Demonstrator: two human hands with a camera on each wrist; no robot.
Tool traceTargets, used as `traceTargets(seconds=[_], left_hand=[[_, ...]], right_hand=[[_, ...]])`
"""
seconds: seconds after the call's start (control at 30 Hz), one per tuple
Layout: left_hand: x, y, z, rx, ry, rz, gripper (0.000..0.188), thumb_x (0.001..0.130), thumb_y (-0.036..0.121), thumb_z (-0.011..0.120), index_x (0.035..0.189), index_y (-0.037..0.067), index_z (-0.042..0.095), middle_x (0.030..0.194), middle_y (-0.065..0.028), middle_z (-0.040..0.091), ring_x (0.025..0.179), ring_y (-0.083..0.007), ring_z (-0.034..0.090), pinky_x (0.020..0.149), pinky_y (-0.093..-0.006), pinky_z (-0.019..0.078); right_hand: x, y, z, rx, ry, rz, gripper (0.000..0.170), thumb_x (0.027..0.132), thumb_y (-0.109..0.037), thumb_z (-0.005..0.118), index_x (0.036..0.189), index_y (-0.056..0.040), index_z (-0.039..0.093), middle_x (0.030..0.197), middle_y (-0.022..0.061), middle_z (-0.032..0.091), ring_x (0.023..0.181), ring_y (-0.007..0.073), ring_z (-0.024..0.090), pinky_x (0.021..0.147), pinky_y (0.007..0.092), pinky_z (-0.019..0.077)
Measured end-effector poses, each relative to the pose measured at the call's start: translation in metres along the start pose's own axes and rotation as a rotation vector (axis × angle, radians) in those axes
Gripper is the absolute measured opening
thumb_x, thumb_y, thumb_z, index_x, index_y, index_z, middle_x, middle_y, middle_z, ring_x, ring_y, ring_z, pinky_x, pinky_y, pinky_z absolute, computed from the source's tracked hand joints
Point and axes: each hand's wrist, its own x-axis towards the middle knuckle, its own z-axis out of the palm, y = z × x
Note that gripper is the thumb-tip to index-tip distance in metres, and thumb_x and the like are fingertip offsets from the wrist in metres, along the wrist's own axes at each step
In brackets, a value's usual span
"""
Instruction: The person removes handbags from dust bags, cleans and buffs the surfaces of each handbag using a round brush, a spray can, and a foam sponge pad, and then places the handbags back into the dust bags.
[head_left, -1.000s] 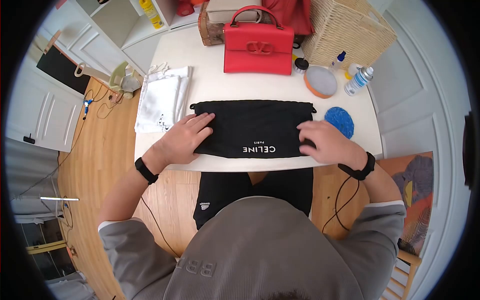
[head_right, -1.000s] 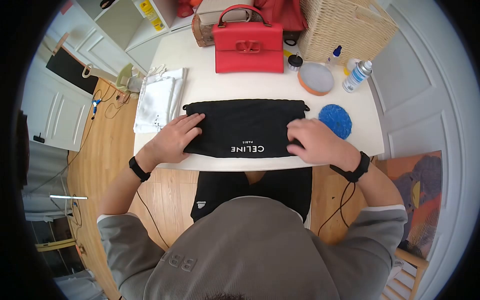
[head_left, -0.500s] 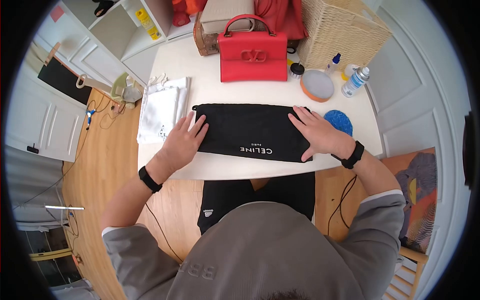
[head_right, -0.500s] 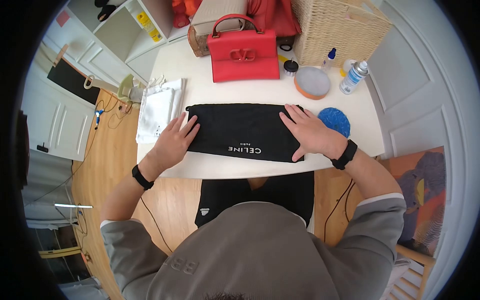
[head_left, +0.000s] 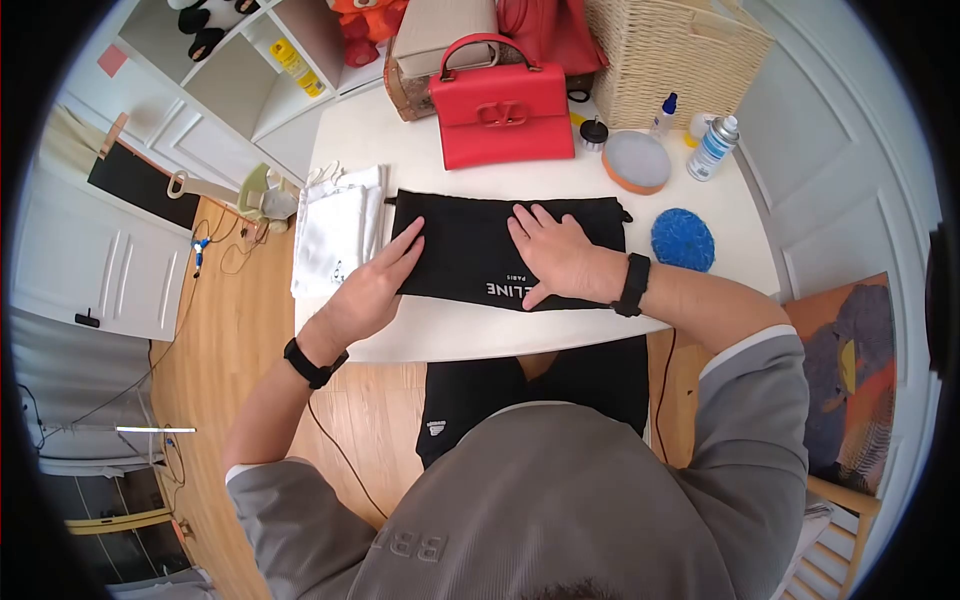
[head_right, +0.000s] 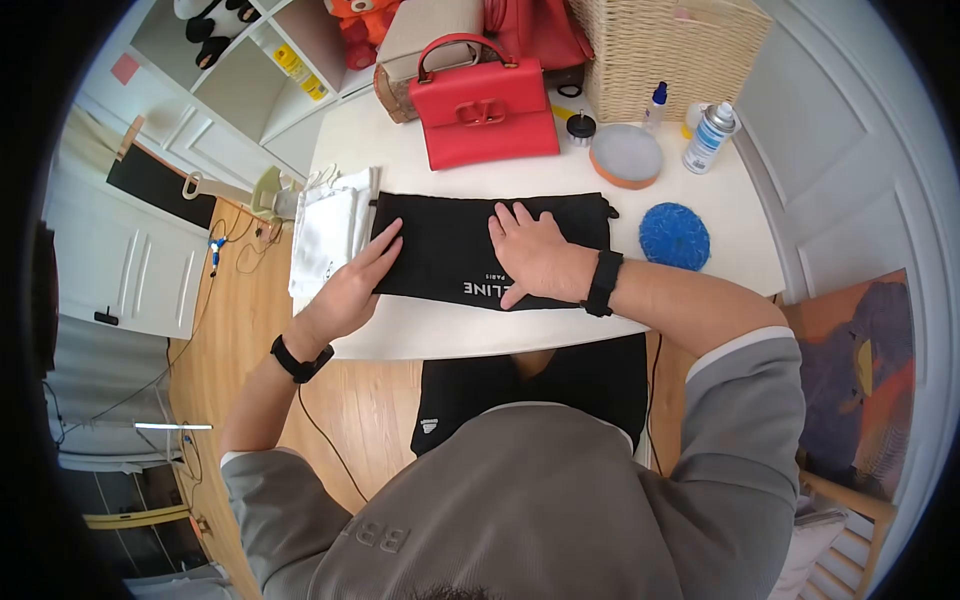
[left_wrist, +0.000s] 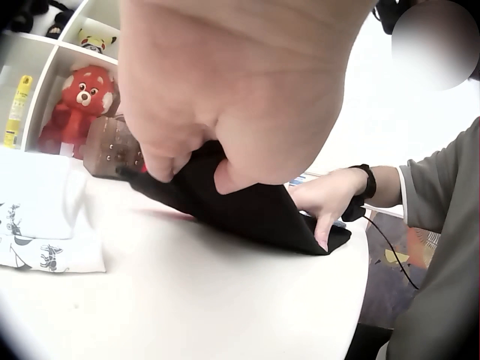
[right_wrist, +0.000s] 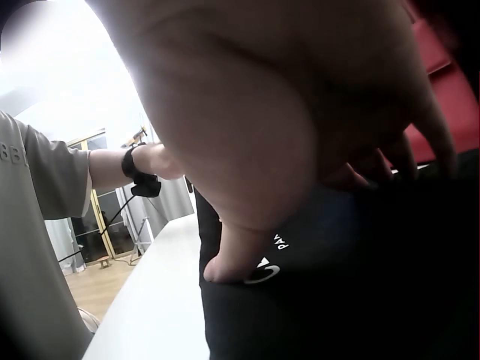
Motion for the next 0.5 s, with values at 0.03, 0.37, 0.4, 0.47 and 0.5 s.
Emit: traceTargets(seconds=[0.03, 0.37, 0.4, 0.47, 0.5], left_hand=[[0.0, 0.005, -0.002, -0.003, 0.001, -0.005, 0.077, 0.073, -0.021, 0.048, 0.149, -0.009, 0.048, 0.169, -0.0202, 0.034, 0.142, -0.0429, 0.05, 0.115, -0.0436, 0.0497], [0.067, 0.08, -0.013, 0.075, 0.162, 0.325, 0.072, 0.073, -0.021, 0.052, 0.144, -0.013, 0.051, 0.165, -0.0212, 0.04, 0.14, -0.0415, 0.053, 0.109, -0.0435, 0.0527], [0.077, 0.083, -0.009, 0.093, 0.174, 0.321, 0.069, 0.074, -0.02, 0.055, 0.143, -0.012, 0.052, 0.164, -0.0214, 0.041, 0.139, -0.0411, 0.053, 0.108, -0.0435, 0.0532], [0.093, 0.092, -0.003, 0.163, 0.227, 0.379, 0.066, 0.074, -0.014, 0.062, 0.14, -0.013, 0.054, 0.161, -0.0231, 0.044, 0.138, -0.0416, 0.055, 0.107, -0.0438, 0.0539], [0.099, 0.098, -0.001, 0.181, 0.237, 0.402, 0.067, 0.074, -0.01, 0.065, 0.14, -0.013, 0.054, 0.16, -0.0245, 0.044, 0.138, -0.0426, 0.054, 0.108, -0.0444, 0.0534]], right_hand=[[0.002, -0.001, -0.006, -0.016, -0.044, -0.003, 0.137, 0.059, -0.065, 0.093, 0.156, 0.0144, 0.035, 0.162, 0.0335, 0.036, 0.149, 0.0445, 0.04, 0.108, 0.059, 0.0459], [0.014, -0.015, 0.006, 0.087, 0.08, 0.041, 0.12, 0.071, -0.059, 0.088, 0.154, 0.0139, 0.04, 0.16, 0.0285, 0.041, 0.153, 0.0436, 0.033, 0.12, 0.0606, 0.0321], [0.006, -0.013, 0.004, 0.085, 0.08, 0.047, 0.12, 0.071, -0.059, 0.088, 0.154, 0.0139, 0.04, 0.16, 0.0285, 0.041, 0.153, 0.0436, 0.033, 0.12, 0.0606, 0.0321], [-0.015, -0.002, 0.007, 0.015, 0.247, 0.011, 0.101, 0.077, -0.048, 0.087, 0.15, 0.0108, 0.048, 0.159, 0.0272, 0.042, 0.153, 0.0434, 0.033, 0.122, 0.0588, 0.0303], [-0.032, 0.007, 0.006, 0.04, 0.349, 0.002, 0.081, 0.08, -0.039, 0.086, 0.139, 0.0095, 0.06, 0.157, 0.027, 0.045, 0.152, 0.0435, 0.034, 0.122, 0.0569, 0.0307]])
